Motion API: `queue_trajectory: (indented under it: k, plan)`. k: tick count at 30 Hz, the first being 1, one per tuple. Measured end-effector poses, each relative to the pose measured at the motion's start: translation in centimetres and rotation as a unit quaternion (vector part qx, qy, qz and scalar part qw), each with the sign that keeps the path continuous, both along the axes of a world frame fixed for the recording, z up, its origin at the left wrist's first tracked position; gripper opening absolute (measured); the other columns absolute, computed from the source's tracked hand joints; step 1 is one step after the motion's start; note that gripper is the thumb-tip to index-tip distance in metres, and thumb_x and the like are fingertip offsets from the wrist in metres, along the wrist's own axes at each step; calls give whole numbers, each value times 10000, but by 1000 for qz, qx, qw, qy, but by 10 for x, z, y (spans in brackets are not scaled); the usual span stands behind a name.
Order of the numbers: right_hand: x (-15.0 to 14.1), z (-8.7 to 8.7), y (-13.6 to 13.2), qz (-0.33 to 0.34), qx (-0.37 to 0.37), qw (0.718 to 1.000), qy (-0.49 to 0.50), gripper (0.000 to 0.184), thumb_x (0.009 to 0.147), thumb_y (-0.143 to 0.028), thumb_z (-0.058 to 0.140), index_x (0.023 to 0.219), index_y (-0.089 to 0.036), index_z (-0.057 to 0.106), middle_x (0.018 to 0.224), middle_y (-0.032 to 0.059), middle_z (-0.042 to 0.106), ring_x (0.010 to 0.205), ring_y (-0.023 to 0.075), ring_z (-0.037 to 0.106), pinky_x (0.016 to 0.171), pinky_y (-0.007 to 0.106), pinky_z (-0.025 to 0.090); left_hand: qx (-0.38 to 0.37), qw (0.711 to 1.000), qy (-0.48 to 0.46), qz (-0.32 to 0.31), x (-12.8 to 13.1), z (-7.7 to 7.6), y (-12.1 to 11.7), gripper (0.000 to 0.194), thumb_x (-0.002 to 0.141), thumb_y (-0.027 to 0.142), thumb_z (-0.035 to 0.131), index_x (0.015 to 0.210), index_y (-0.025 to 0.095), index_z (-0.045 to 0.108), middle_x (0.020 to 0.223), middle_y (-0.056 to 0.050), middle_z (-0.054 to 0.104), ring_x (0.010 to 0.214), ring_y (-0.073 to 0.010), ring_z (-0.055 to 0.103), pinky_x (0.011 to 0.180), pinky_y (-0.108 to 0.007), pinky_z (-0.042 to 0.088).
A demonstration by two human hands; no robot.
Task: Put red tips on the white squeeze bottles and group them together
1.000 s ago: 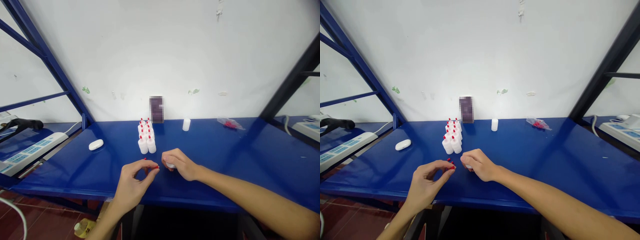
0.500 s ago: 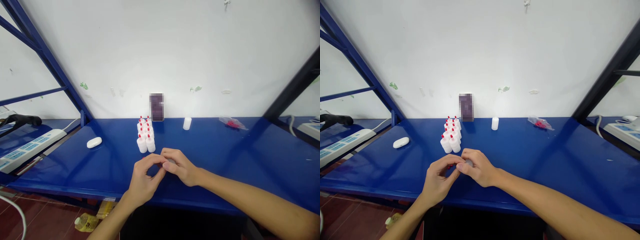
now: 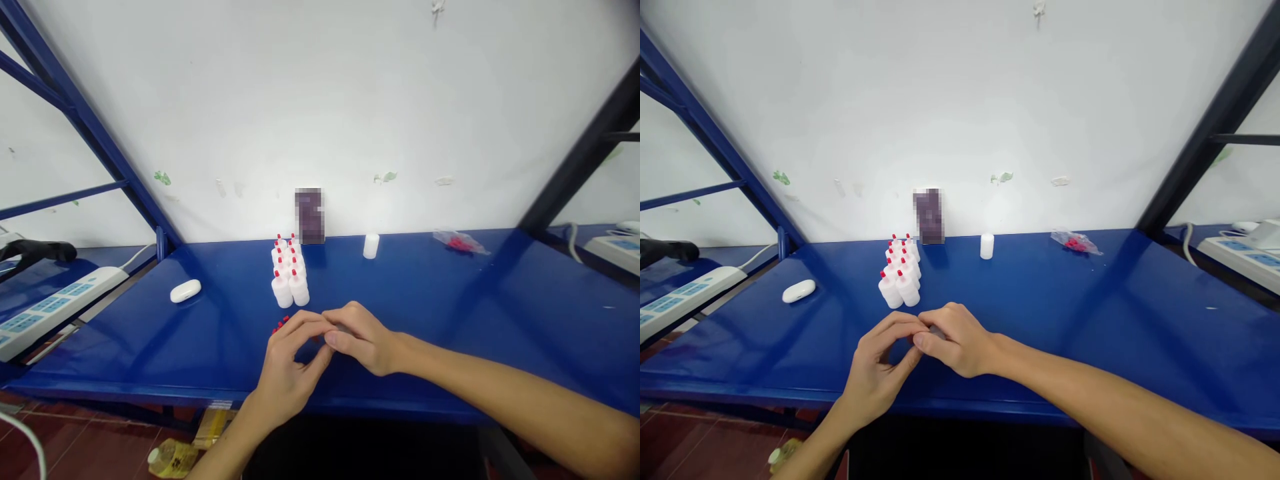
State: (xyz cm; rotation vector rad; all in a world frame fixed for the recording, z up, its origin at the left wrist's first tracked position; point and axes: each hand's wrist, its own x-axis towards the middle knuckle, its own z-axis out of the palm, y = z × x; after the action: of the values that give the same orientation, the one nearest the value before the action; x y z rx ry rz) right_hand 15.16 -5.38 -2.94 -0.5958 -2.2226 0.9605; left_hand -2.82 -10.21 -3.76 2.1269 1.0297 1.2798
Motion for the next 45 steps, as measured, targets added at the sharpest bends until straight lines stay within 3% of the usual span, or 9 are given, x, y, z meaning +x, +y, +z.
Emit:
queue_trajectory:
  k: [6, 9, 14, 20, 24, 29, 38, 42, 45]
  plan:
    - [3, -1, -1, 9, 22, 1000, 5, 313, 950, -447, 442, 762, -197, 458, 603, -56, 385, 516, 95, 334, 528, 257, 274, 16, 999, 35, -10, 1, 2, -1, 103, 933, 181, 575, 991, 226, 648, 985, -52, 609, 896, -169, 589, 815, -298, 497]
    - [3, 1, -1, 23, 4, 1000, 19, 335, 954, -500, 422, 916, -188, 535, 610, -58, 417, 524, 103, 361, 541, 257, 296, 26, 1000, 8, 9, -3, -2, -3, 55, 949, 210, 550, 972, 222, 598, 980, -55, 582, 905, -177, 573, 816, -304, 487]
    - [2, -3, 5, -17, -27, 998, 63, 420, 1002, -505, 341, 1017, -170, 593, 556, -59, 446, 498, 113, 414, 550, 260, 328, 22, 989, -86, 120, -32, -4, 1, 87, 995, 282, 466, 935, 221, 480, 959, -30, 582, 851, -155, 575, 767, -270, 474]
    - [5, -10, 17, -102, -11, 991, 88, 378, 1009, -475, 384, 917, -177, 598, 539, -61, 438, 487, 109, 405, 539, 259, 315, -79, 974, 78, 197, -66, 3, 12, 216, 983, 423, 468, 1049, 225, 523, 1062, -52, 639, 940, -208, 611, 783, -301, 478]
    - [5, -9, 19, -113, 6, 992, 57, 297, 997, -392, 428, 868, -181, 593, 545, -59, 467, 488, 103, 424, 544, 247, 323, -120, 972, 82, 185, -70, 1, 12, 256, 992, 457, 421, 1044, 223, 511, 1186, -73, 643, 920, -212, 635, 808, -327, 493]
    - [1, -6, 15, -119, 48, 991, -27, 197, 944, -271, 481, 793, -187, 577, 540, -59, 490, 469, 91, 422, 548, 236, 318, -146, 974, 80, 155, -58, 0, 4, 223, 1013, 433, 386, 1017, 236, 492, 1297, -78, 616, 1141, -241, 603, 932, -359, 466]
    - [-1, -2, 12, -127, 103, 983, -85, 162, 913, -246, 511, 810, -187, 621, 562, -36, 557, 493, 103, 476, 570, 238, 309, -186, 970, 107, 112, -37, 0, -13, 259, 1022, 458, 351, 989, 241, 490, 1021, -46, 649, 1120, -219, 583, 852, -297, 493]
    - [-5, -5, 10, -148, 155, 966, -144, 130, 889, -288, 576, 906, -198, 669, 603, -11, 638, 547, 137, 550, 585, 253, 301, -186, 973, 80, 109, -36, 0, -10, 255, 1010, 472, 388, 984, 241, 494, 1210, -70, 630, 1245, -234, 537, 970, -342, 462]
    - [-9, -5, 9, -155, 203, 945, -203, 242, 913, -378, 573, 1055, -210, 675, 697, 28, 710, 608, 172, 610, 576, 267, 273, -175, 975, 28, 134, -43, 1, -5, 257, 1012, 478, 378, 982, 245, 481, 1363, -62, 555, 1319, -231, 487, 1064, -374, 393]
